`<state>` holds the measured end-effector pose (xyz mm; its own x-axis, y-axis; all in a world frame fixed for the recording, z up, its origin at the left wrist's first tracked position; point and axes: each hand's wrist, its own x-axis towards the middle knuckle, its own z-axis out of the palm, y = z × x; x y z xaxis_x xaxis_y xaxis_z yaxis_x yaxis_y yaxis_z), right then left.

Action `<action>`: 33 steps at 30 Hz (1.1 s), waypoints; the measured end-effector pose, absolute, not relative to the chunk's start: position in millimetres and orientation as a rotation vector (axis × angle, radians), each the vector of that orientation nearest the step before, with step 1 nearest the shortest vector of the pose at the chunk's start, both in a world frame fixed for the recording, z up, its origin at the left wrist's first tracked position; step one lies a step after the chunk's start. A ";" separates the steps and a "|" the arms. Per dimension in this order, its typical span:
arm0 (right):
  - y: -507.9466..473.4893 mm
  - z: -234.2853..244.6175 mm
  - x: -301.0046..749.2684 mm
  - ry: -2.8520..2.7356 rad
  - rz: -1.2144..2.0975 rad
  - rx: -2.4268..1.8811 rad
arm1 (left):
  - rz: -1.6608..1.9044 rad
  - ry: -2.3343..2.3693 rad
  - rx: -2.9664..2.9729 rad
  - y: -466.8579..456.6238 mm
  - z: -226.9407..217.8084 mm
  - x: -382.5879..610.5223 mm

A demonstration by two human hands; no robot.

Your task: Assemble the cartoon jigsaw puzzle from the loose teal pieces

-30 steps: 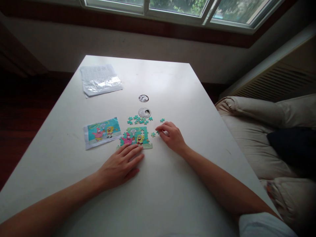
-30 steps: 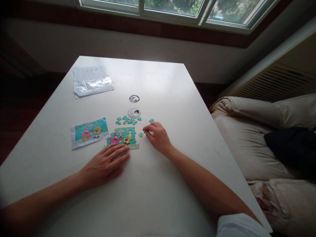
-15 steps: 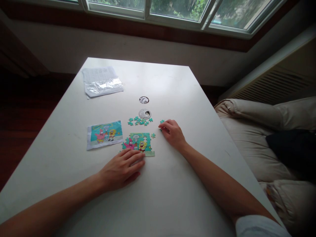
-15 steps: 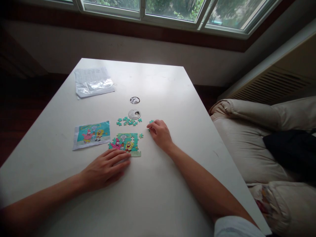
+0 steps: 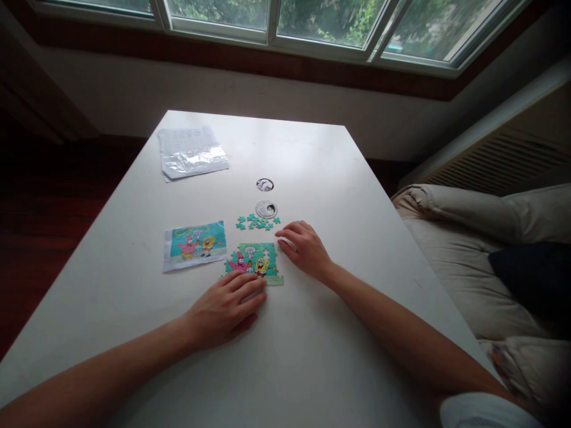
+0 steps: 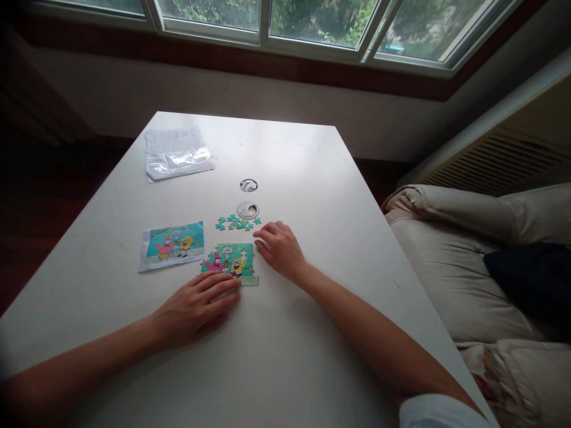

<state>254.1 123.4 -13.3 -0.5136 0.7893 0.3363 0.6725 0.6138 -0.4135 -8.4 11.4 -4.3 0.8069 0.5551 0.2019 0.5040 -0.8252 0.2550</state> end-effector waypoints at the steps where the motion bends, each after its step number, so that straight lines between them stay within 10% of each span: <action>1: 124.7 -11.2 250.1 -2.371 0.300 -1.150 | 0.404 0.848 2.802 11.6 -3.8 -8.6; 33: 90.2 -13.8 260.8 -2.484 0.374 -0.905 | 0.547 1.029 2.749 18.2 -4.2 -12.7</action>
<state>260.8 90.2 -13.8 -0.6734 0.6601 0.3328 0.5327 0.7454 -0.4008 -12.7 18.2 -4.2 0.6974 0.6591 0.2815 0.6021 -0.7519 0.2687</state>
